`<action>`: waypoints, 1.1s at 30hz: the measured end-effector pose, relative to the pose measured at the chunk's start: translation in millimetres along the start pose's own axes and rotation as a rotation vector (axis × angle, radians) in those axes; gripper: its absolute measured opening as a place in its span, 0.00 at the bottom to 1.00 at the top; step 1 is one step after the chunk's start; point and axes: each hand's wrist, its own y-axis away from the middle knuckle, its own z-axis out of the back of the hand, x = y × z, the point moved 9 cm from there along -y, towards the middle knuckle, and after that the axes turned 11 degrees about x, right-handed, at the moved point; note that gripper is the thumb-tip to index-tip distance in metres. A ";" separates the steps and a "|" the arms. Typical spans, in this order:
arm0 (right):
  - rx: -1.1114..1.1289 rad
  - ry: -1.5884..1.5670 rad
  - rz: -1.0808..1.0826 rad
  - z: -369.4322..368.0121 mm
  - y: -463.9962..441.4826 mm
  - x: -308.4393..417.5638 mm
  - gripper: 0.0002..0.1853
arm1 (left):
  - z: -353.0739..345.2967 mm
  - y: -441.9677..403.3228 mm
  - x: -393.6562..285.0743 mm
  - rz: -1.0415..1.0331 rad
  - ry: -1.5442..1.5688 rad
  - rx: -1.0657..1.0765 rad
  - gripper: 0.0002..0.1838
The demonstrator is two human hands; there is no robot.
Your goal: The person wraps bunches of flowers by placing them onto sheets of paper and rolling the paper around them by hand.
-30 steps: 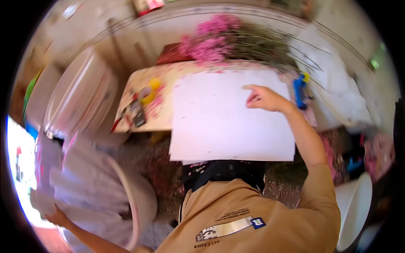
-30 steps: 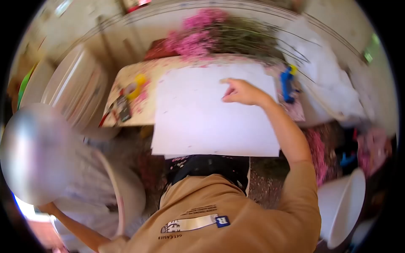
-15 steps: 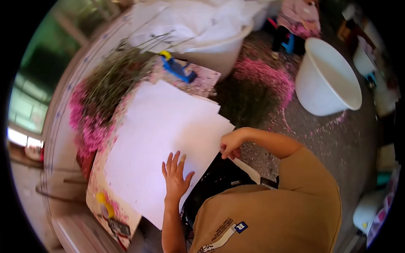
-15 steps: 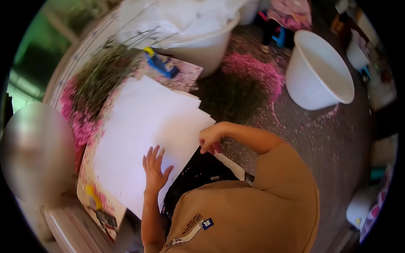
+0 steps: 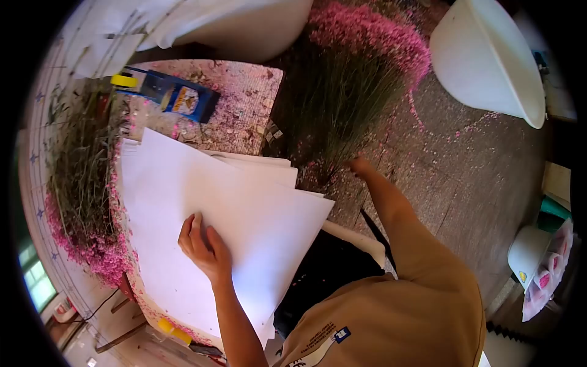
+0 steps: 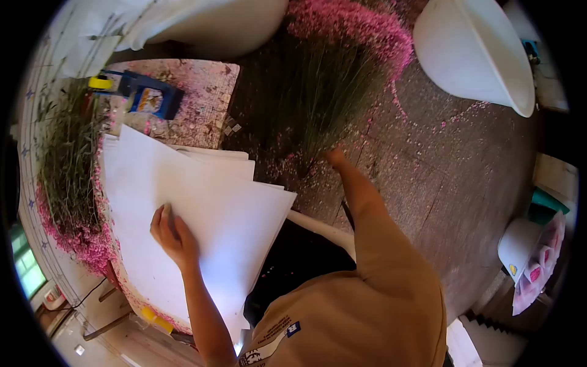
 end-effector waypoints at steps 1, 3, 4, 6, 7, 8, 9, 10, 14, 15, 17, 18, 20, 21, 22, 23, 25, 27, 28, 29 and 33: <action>0.019 0.000 -0.027 -9.9 -14.9 -7.8 0.23 | -1.2 0.0 3.6 0.018 0.037 0.001 0.18; -0.146 -0.254 -0.086 -14.1 -39.7 -27.9 0.25 | -5.5 1.0 9.9 0.058 0.058 0.041 0.18; -0.133 -0.250 -0.104 -24.5 -60.5 -32.8 0.25 | -6.1 0.6 11.8 0.085 0.093 0.049 0.18; -0.397 -0.555 -0.241 -36.4 -76.6 -55.2 0.29 | -6.0 -2.8 10.7 0.100 0.090 0.090 0.18; -0.385 -0.549 -0.257 -44.4 -82.8 -54.1 0.29 | -6.6 -3.4 11.3 0.103 0.104 0.092 0.19; -0.294 -0.613 -0.209 -56.4 -93.1 -47.8 0.31 | -7.1 -4.3 12.7 0.113 0.092 0.103 0.19; -0.204 -0.676 -0.161 -68.4 -99.1 -39.3 0.32 | -6.8 -4.5 12.9 0.117 0.080 0.114 0.19; -0.196 -0.670 -0.172 -74.2 -120.3 -51.7 0.32 | -6.8 -4.5 13.2 0.120 0.070 0.123 0.19; 0.156 -0.908 -0.069 -107.9 -135.9 -29.9 0.29 | -5.5 -2.7 16.1 0.141 0.093 0.123 0.19; 0.184 -0.922 -0.040 -107.0 -119.5 -12.3 0.27 | -5.6 -3.8 14.9 0.132 0.097 0.124 0.19; 0.285 -1.035 0.070 -106.2 -83.1 26.6 0.25 | -4.3 -4.4 13.9 0.124 0.107 0.107 0.19; 0.361 -1.131 0.156 -107.9 -67.2 43.6 0.25 | -4.4 -4.1 14.0 0.117 0.117 0.102 0.19; 0.483 -1.273 0.323 -107.5 -42.0 66.8 0.26 | -2.0 -3.7 15.3 0.108 0.135 0.075 0.19; 0.608 -1.418 0.480 -101.6 -25.6 88.2 0.27 | -1.6 -3.7 14.7 0.095 0.149 0.067 0.19; 0.619 -1.398 0.505 -98.0 -11.8 104.5 0.27 | -1.3 -4.4 13.6 0.081 0.164 0.054 0.19; 0.654 -1.441 0.603 -89.5 5.3 125.3 0.27 | 0.9 -4.5 12.1 0.077 0.174 0.025 0.19; 0.704 -1.468 0.731 -70.2 38.0 170.1 0.28 | 3.5 -6.1 8.4 0.065 0.145 0.032 0.19; 0.507 -1.406 0.859 -35.2 62.1 214.9 0.30 | 8.5 -5.0 6.9 0.038 0.120 -0.028 0.19; 0.404 -1.287 0.783 -19.9 87.8 239.2 0.30 | 10.5 -5.3 4.9 0.027 0.116 -0.027 0.19; 0.299 -1.167 0.710 -2.7 110.8 260.4 0.31 | 12.0 -4.9 3.4 0.016 0.113 -0.028 0.19; 0.741 -1.226 0.920 92.5 202.3 375.5 0.13 | 17.9 5.3 8.8 0.036 0.239 -0.059 0.19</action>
